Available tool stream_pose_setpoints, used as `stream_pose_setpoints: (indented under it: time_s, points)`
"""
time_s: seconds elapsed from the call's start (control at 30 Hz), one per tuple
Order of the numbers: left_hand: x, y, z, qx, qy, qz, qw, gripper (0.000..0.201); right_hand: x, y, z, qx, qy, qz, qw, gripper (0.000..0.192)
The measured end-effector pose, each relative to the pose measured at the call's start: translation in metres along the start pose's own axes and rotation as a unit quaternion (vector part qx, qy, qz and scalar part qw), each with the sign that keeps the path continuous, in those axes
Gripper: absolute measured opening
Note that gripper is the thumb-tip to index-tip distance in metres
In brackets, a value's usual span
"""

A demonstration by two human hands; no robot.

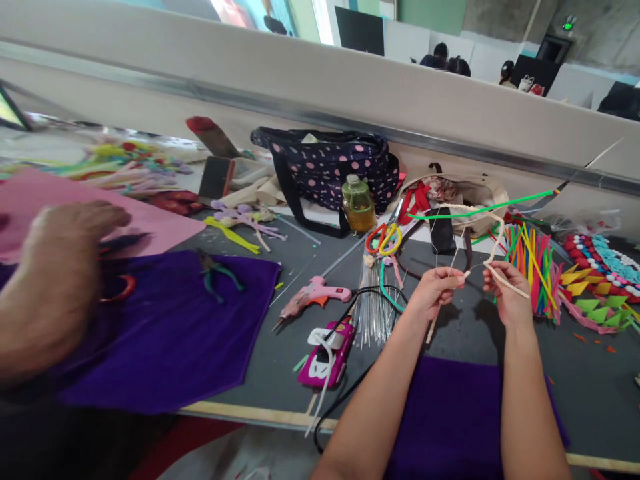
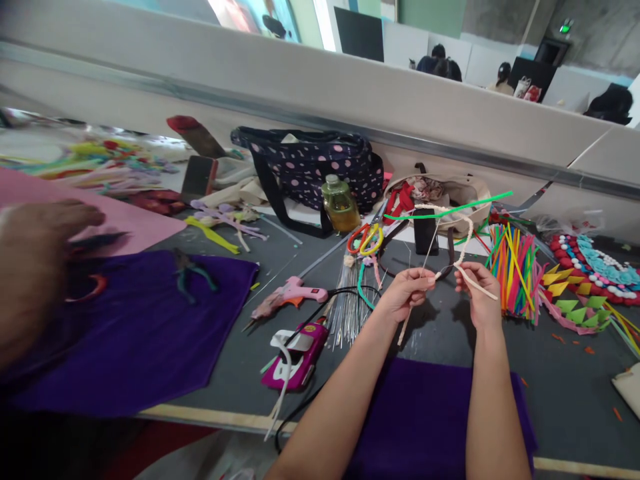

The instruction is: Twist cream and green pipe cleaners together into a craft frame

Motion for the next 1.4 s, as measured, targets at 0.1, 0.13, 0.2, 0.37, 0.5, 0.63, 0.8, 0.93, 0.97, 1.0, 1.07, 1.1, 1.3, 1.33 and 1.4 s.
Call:
stream_pose_setpoints:
  time_s: [0.1,0.13,0.2,0.37,0.5,0.63,0.8,0.93,0.97,1.0,1.07,1.1,1.3,1.33,1.4]
  points:
    - [0.006,0.005,0.000,0.021,-0.025,0.003,0.999,0.032,0.000,0.002,0.000,0.014,-0.011,-0.014,1.000,0.018]
    - [0.007,0.006,0.001,0.025,-0.029,0.003,0.999,0.032,0.000,0.003,0.000,0.022,-0.016,-0.021,0.999,0.017]
    - [0.008,0.008,0.001,0.033,-0.033,0.002,0.999,0.031,0.000,0.007,0.001,0.043,-0.024,-0.036,0.998,0.016]
    - [0.008,0.009,0.001,0.026,-0.031,-0.016,0.999,0.032,0.000,0.012,0.001,0.072,-0.035,-0.024,0.996,0.021]
    - [0.006,0.008,0.002,0.011,-0.015,-0.036,0.999,0.033,0.006,0.012,0.002,0.062,-0.059,-0.014,0.996,0.026]
    - [0.002,0.010,0.002,0.002,0.014,-0.047,0.999,0.032,0.014,0.014,0.004,0.051,-0.095,-0.004,0.994,0.022]
    - [-0.003,0.012,0.004,-0.014,0.045,-0.058,0.997,0.034,0.020,0.009,0.005,-0.013,-0.144,0.035,0.989,0.023]
    - [-0.006,0.015,0.006,-0.023,0.063,-0.057,0.996,0.036,0.026,0.006,0.008,-0.057,-0.190,0.076,0.977,0.024]
    - [-0.007,0.016,0.006,-0.023,0.065,-0.060,0.996,0.036,0.028,0.006,0.009,-0.065,-0.197,0.088,0.974,0.024]
    - [-0.007,0.016,0.007,-0.024,0.067,-0.062,0.996,0.036,0.029,0.006,0.010,-0.071,-0.202,0.099,0.972,0.024]
    - [-0.007,0.016,0.007,-0.027,0.072,-0.062,0.995,0.035,0.031,0.006,0.011,-0.078,-0.206,0.118,0.968,0.024]
    - [-0.008,0.016,0.007,-0.027,0.076,-0.062,0.995,0.035,0.032,0.006,0.012,-0.081,-0.207,0.125,0.967,0.023]
    - [-0.009,0.015,0.006,-0.014,0.092,-0.058,0.994,0.031,0.033,0.004,0.015,-0.104,-0.198,0.158,0.962,0.022]
    - [-0.009,0.015,0.006,-0.011,0.090,-0.055,0.994,0.031,0.032,0.003,0.015,-0.106,-0.196,0.159,0.962,0.021]
    - [-0.009,0.014,0.005,-0.005,0.086,-0.047,0.995,0.031,0.030,0.003,0.014,-0.109,-0.193,0.155,0.963,0.021]
Point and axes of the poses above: each hand's wrist, its own z-axis away from the middle knuckle, its own y-axis out of the palm, x = y × z, the point moved 8 cm from there along -z, towards the middle knuckle
